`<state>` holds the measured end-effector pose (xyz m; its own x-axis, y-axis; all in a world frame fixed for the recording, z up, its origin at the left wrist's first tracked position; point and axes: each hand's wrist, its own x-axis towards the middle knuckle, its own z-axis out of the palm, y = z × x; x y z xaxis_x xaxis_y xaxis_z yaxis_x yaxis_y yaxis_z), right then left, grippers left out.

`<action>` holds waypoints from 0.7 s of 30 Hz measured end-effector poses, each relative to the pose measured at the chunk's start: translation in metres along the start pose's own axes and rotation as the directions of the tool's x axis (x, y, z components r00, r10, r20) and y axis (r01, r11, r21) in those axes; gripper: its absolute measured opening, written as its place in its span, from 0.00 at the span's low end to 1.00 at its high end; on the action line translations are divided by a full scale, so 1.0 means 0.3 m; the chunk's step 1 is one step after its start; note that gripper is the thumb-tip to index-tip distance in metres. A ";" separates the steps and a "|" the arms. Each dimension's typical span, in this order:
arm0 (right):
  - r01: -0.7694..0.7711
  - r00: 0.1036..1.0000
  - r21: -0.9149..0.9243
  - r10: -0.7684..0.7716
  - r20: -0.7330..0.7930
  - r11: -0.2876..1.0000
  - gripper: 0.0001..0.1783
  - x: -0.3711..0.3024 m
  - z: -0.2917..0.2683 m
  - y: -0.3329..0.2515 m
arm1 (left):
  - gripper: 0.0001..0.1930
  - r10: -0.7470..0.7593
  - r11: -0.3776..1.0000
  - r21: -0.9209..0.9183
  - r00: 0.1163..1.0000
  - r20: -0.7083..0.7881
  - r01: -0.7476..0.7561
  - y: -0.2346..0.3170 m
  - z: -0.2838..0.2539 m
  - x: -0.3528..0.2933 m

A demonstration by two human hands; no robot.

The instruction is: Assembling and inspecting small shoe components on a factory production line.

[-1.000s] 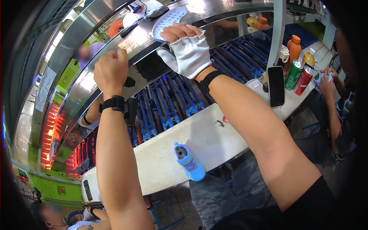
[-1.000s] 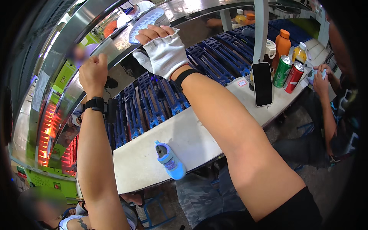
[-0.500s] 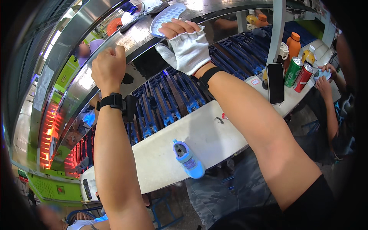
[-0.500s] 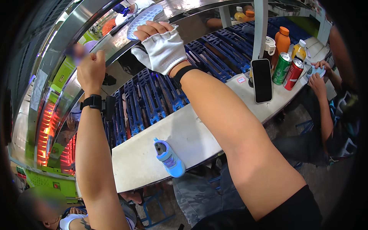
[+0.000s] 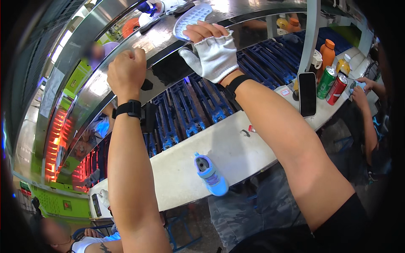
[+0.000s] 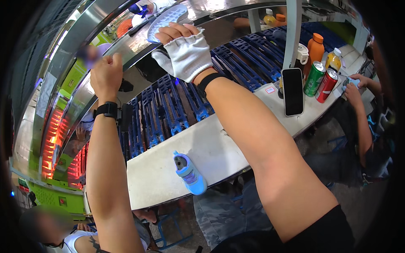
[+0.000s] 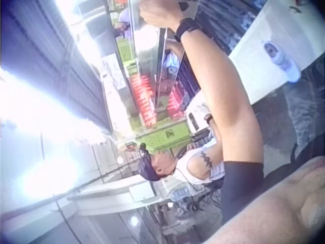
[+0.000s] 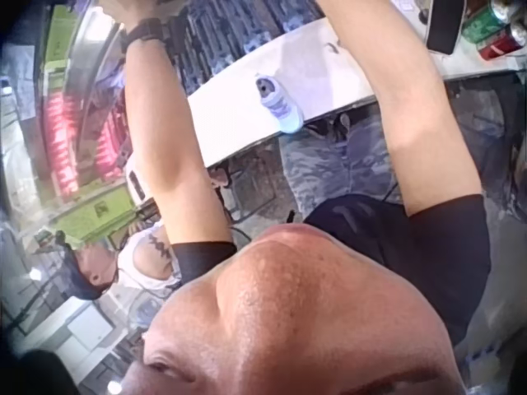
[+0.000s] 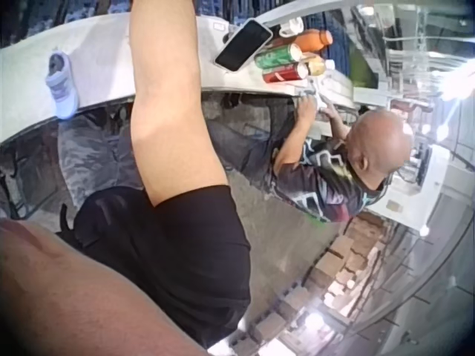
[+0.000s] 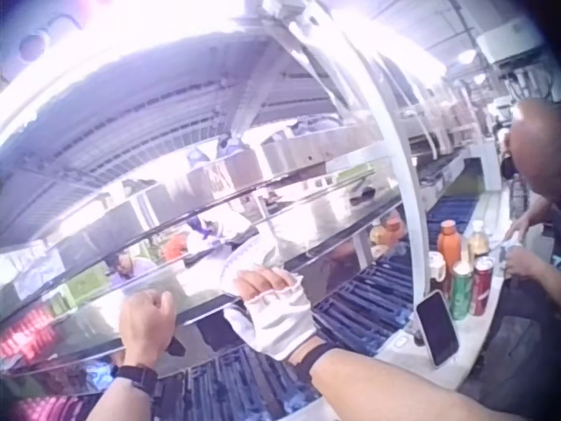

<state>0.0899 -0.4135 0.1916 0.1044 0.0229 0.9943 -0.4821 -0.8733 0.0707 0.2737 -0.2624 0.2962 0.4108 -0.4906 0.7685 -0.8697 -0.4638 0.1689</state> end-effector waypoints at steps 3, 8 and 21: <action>0.002 1.000 -0.001 -0.002 0.001 1.000 0.29 -0.003 0.001 0.011 | 0.23 -0.007 1.000 0.012 1.000 0.012 0.007 0.015 0.000 -0.003; 0.019 1.000 0.027 -0.019 0.000 0.999 0.28 0.002 0.007 0.011 | 0.23 0.021 1.000 0.009 1.000 -0.015 -0.021 0.007 -0.001 0.000; -0.003 1.000 0.054 0.002 0.020 0.999 0.29 0.003 -0.005 0.002 | 0.23 0.006 1.000 0.020 1.000 -0.011 -0.006 0.006 -0.004 -0.004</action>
<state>0.0883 -0.4132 0.1925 0.1208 0.0111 0.9926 -0.4352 -0.8982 0.0629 0.2714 -0.2617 0.2964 0.4026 -0.4855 0.7760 -0.8666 -0.4752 0.1523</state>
